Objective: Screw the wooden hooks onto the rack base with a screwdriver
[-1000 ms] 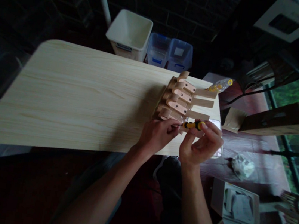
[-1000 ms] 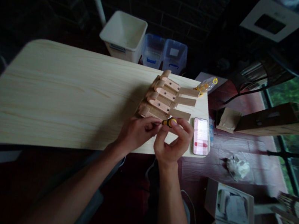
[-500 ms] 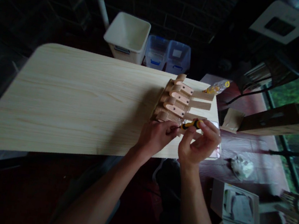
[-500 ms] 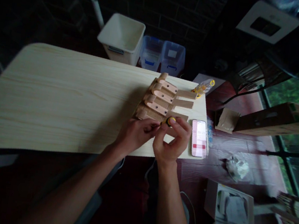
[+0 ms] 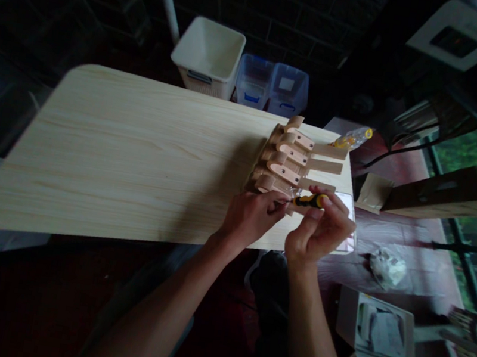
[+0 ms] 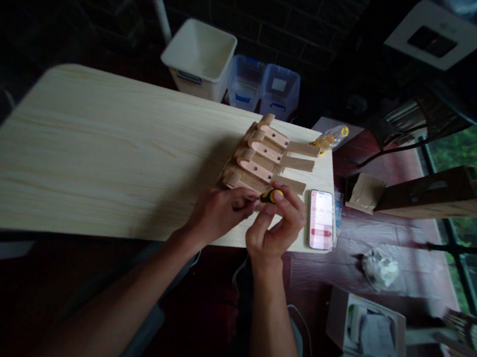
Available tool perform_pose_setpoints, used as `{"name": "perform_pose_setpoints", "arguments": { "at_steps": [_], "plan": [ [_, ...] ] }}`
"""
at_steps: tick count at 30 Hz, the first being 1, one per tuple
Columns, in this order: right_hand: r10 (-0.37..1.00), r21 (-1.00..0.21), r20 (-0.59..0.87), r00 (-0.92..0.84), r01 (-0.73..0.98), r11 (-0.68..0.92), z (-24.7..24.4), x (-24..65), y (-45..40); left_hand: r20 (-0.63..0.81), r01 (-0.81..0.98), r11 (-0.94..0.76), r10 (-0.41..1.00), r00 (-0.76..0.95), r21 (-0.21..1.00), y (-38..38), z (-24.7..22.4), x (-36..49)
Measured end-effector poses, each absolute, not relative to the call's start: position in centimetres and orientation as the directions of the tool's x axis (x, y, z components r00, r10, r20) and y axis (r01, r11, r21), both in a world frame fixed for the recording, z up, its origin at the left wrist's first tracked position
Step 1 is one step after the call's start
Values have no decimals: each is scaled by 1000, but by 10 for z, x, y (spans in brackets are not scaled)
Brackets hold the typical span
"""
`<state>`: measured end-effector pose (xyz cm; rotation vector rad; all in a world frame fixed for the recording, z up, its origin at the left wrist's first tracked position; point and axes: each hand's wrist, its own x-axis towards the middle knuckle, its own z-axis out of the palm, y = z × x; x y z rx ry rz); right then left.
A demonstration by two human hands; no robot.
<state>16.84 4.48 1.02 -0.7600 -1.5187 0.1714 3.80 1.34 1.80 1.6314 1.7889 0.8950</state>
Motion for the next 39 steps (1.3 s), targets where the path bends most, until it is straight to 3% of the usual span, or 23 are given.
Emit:
{"name": "perform_pose_setpoints", "arguments": {
  "at_steps": [6,12,19,29,39],
  "plan": [
    [561,-548,824,81,368,751,12,168,49,12,639,38,997,-74,768,18,21,35],
    [535,-494,841,80,519,698,14,170,48,2,633,41,998,-67,773,18,21,33],
    [566,-545,820,81,411,731,10,167,41,20,608,35,996,-82,793,12,17,32],
    [564,-545,822,78,392,741,10,165,43,5,605,41,997,-75,795,16,17,37],
    [554,-531,825,108,481,698,8,171,47,6,623,36,998,-66,782,19,17,35]
  ]
}}
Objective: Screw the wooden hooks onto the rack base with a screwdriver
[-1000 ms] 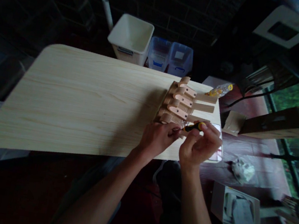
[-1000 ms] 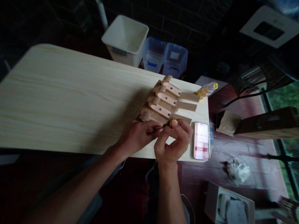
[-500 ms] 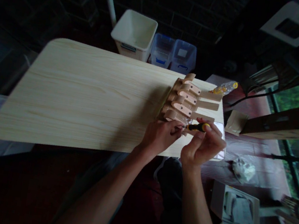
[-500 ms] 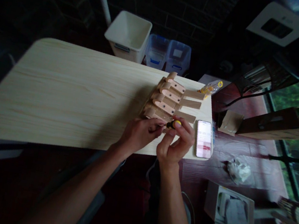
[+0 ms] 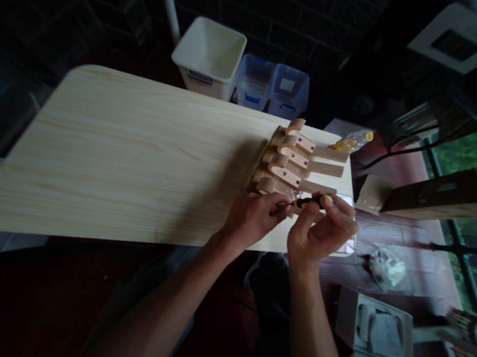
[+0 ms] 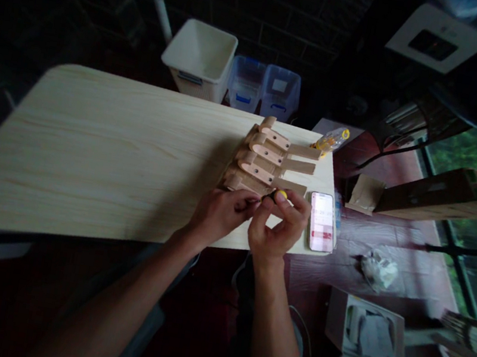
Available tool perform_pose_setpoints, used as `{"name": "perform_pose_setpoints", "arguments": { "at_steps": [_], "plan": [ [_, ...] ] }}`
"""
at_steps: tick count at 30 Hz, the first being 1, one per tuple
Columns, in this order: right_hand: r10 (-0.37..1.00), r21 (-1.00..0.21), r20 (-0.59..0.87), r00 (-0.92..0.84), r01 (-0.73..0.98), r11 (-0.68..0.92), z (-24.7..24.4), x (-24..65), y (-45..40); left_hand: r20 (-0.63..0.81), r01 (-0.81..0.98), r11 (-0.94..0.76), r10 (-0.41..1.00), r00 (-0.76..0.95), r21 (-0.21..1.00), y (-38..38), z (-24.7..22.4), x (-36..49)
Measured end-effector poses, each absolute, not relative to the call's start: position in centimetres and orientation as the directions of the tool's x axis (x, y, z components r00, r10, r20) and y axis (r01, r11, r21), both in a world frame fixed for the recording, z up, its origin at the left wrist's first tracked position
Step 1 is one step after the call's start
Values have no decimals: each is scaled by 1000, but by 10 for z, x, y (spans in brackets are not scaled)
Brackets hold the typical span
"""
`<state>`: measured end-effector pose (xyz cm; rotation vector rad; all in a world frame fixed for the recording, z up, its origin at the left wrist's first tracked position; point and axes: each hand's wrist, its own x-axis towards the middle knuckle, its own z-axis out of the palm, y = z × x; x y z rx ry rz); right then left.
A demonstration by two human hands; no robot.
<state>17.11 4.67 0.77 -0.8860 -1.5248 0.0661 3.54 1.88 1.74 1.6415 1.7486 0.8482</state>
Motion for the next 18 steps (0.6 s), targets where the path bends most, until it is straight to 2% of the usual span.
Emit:
{"name": "perform_pose_setpoints", "arguments": {
  "at_steps": [11,18],
  "plan": [
    [527,-520,843,110,420,744,10,173,40,11,607,56,994,-106,793,12,16,40],
    [525,-497,848,69,449,743,13,177,46,16,647,30,998,-65,762,20,20,43]
  ]
}}
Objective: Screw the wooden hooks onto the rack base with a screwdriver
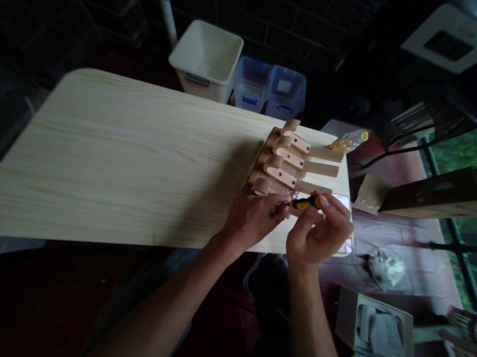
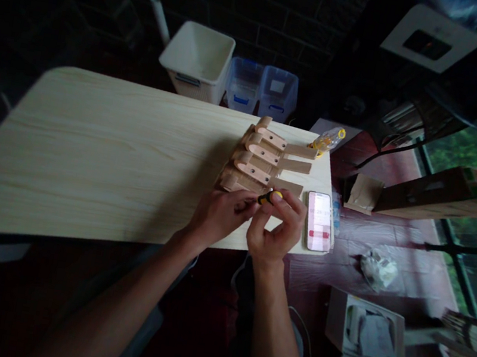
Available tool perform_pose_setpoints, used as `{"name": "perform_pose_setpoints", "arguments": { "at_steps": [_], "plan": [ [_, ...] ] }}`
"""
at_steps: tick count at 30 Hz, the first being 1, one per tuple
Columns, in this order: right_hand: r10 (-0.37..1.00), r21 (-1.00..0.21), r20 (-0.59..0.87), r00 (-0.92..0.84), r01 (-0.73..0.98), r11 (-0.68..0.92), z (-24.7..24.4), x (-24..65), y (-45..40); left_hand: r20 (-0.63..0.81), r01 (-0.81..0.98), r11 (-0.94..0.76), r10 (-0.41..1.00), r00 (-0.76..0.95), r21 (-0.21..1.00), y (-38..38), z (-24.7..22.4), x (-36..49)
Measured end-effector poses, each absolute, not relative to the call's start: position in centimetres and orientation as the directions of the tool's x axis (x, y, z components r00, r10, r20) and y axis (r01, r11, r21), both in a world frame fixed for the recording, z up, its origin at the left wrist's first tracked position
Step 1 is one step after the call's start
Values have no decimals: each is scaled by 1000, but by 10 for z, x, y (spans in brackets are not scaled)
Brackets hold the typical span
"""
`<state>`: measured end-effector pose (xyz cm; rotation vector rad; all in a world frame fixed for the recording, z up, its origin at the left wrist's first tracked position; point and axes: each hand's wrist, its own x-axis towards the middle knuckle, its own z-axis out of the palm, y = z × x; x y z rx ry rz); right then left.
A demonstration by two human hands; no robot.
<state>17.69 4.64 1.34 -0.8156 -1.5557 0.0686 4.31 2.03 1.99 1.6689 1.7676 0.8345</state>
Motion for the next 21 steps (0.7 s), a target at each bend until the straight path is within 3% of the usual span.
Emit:
{"name": "perform_pose_setpoints", "arguments": {
  "at_steps": [4,15,21],
  "plan": [
    [514,-485,854,75,471,737,16,176,49,27,688,26,997,-66,725,21,20,43],
    [557,-553,823,116,389,736,11,175,40,39,633,32,994,-98,774,13,12,45],
    [588,-552,804,91,481,681,8,178,38,12,629,52,995,-96,776,14,15,44]
  ]
}}
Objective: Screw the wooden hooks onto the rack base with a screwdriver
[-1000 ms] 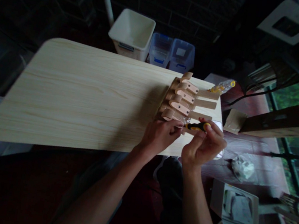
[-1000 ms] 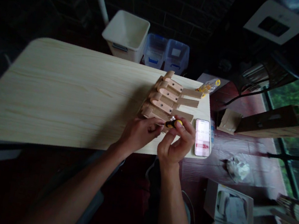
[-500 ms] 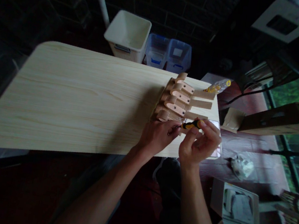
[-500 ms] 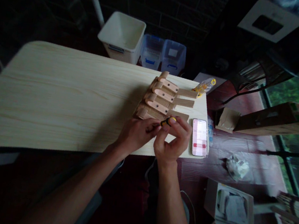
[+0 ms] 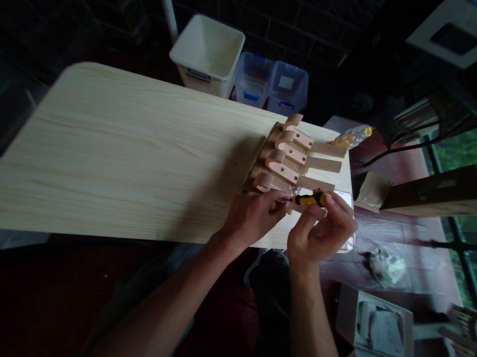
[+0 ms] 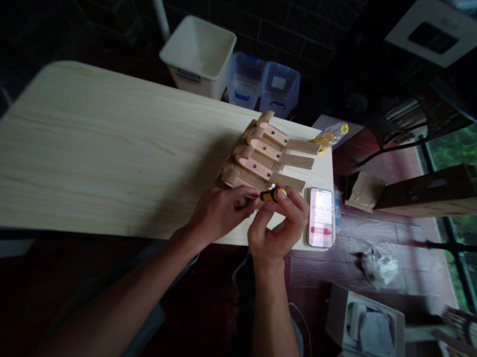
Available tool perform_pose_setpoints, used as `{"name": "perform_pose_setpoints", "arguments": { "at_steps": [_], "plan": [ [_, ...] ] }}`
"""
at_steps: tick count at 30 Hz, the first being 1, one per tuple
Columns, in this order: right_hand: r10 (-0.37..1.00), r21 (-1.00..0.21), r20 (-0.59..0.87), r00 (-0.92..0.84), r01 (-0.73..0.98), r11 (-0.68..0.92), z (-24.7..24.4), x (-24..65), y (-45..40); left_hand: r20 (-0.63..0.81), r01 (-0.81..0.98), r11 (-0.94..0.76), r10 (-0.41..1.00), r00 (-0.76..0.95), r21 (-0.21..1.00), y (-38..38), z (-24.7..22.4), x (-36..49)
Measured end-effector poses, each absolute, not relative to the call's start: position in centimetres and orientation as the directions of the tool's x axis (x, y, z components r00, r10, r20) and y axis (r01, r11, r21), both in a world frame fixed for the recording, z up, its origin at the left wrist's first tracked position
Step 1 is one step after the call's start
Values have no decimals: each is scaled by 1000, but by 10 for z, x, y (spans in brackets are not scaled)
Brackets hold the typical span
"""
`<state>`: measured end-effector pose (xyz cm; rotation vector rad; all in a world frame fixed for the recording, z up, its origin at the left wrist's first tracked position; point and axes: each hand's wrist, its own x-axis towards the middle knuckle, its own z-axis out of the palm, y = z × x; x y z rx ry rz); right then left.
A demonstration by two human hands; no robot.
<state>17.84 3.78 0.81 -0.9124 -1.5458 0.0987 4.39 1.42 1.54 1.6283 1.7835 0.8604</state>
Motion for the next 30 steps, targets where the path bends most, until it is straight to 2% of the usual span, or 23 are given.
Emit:
{"name": "perform_pose_setpoints", "arguments": {
  "at_steps": [12,21,30],
  "plan": [
    [579,-541,809,100,513,667,8,180,44,71,627,4,993,-95,779,18,16,43],
    [558,-534,825,89,445,719,10,175,38,44,614,40,992,-122,788,10,16,42],
    [520,-487,850,78,493,721,9,175,44,22,615,41,995,-95,787,17,18,41]
  ]
}}
